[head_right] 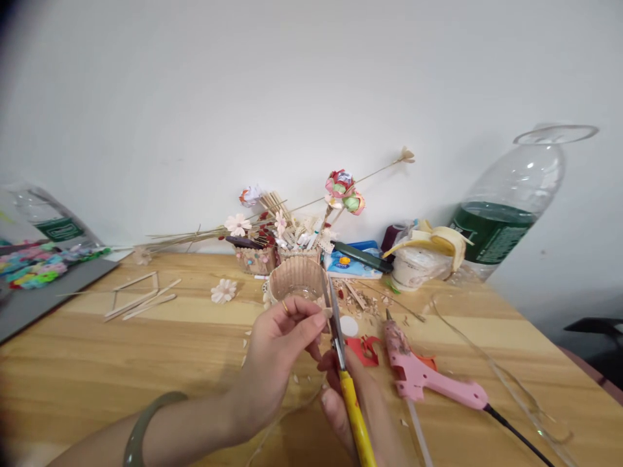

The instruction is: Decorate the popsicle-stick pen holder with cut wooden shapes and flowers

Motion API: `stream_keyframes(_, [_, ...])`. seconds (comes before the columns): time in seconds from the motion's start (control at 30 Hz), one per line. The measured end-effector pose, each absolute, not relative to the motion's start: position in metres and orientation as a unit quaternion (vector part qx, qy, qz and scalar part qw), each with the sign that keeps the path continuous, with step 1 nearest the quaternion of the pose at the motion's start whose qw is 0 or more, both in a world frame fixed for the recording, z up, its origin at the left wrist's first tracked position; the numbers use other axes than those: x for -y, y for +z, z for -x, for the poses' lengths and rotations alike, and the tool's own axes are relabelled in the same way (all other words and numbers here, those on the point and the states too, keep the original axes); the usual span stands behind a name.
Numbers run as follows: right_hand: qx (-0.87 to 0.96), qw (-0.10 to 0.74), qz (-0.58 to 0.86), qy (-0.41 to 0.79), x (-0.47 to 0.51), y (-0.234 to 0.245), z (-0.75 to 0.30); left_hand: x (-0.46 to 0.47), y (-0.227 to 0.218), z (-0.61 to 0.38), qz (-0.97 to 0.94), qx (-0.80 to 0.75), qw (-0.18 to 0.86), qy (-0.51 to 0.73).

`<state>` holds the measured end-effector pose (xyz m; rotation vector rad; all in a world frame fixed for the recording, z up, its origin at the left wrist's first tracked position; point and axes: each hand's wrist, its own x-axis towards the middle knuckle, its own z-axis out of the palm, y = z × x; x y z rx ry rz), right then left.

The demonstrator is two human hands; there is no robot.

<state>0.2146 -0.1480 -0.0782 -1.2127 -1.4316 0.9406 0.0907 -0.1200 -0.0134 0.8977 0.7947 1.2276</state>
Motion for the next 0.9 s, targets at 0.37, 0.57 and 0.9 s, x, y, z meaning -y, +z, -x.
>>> stream_keyframes(0.37, [0.576,0.484,0.537,0.382,0.15,-0.086,-0.224,0.108,-0.008,-0.083,-0.392,-0.346,0.679,0.515])
stream_keyframes(0.57, [0.602,0.457,0.541,0.369,0.154,-0.078,-0.226,0.103,-0.004,-0.081,-0.416,-0.361,0.671,0.497])
stream_keyframes(0.9, [0.606,0.462,0.548,0.346,0.151,-0.097,-0.228,0.1,-0.007,-0.076,-0.426,-0.319,0.694,0.485])
